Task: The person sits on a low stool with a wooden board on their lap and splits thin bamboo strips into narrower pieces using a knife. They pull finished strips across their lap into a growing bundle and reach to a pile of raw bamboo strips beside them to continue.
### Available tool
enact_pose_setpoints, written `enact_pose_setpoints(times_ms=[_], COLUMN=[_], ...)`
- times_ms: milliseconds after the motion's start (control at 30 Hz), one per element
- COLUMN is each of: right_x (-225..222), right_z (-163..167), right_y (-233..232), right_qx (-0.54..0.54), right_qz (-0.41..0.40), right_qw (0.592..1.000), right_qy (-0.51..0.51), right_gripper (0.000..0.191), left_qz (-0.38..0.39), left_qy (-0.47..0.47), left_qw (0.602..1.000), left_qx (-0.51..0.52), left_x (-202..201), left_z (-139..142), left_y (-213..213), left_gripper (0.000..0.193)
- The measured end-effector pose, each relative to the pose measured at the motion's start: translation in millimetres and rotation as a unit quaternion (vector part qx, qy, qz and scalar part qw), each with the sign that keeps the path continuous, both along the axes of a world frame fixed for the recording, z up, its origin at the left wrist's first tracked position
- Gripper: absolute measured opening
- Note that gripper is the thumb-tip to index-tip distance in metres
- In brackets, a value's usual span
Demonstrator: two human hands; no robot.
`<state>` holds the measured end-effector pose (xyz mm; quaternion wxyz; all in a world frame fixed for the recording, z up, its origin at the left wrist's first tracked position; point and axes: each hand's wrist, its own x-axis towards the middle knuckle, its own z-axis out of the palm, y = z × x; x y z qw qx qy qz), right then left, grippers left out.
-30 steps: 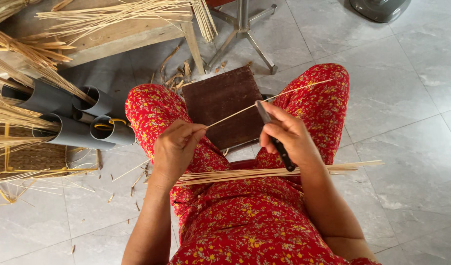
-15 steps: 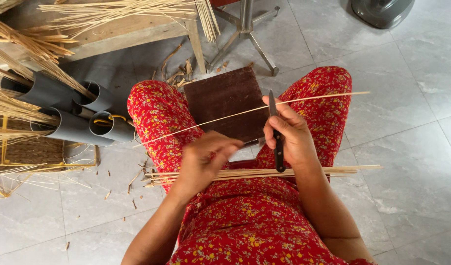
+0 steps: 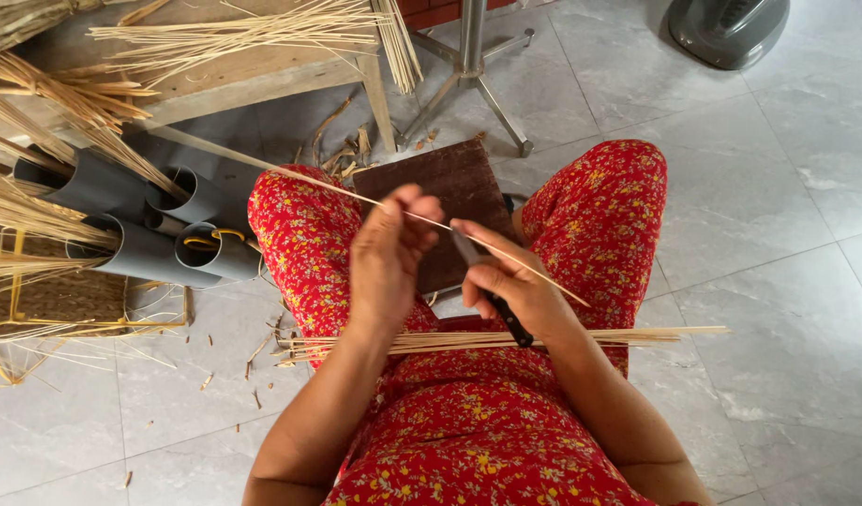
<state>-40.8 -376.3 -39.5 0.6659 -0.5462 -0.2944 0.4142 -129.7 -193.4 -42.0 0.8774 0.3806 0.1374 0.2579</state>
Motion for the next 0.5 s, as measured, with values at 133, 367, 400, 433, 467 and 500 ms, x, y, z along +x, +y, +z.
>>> enact_pose_setpoints(times_ms=[133,367,400,433,467,500], right_x=[13.7,31.6,28.8,25.2,22.2,19.4], right_z=[-6.9,-2.4,1.0,4.8,8.6,12.2], right_y=[-5.2,-15.3,-15.0,-13.9,-11.4,-8.0], right_qx=[-0.066,-0.004,0.002,0.007,-0.006,-0.019], right_qz=[0.070,-0.065,-0.061,-0.057,-0.034,-0.011], right_qw=[0.994,0.996,0.997,0.997,0.998,0.998], right_qy=[-0.046,-0.053,-0.052,-0.051,-0.053,-0.055], right_gripper=[0.054,0.041,0.043,0.045,0.048,0.050], left_qz=[0.055,-0.051,-0.089,-0.126,-0.164,-0.201], left_qy=[-0.054,0.021,0.059,0.096,0.110,0.123], left_qw=[0.997,0.984,0.974,0.960,0.949,0.936], left_qx=[-0.029,0.167,0.199,0.230,0.245,0.259], left_x=[-5.6,-23.6,-25.5,-26.7,-26.9,-26.7], left_z=[21.4,47.5,46.6,45.1,43.1,40.7], left_y=[52.8,74.5,68.0,61.0,53.8,46.2], left_gripper=[0.031,0.028,0.027,0.027,0.027,0.027])
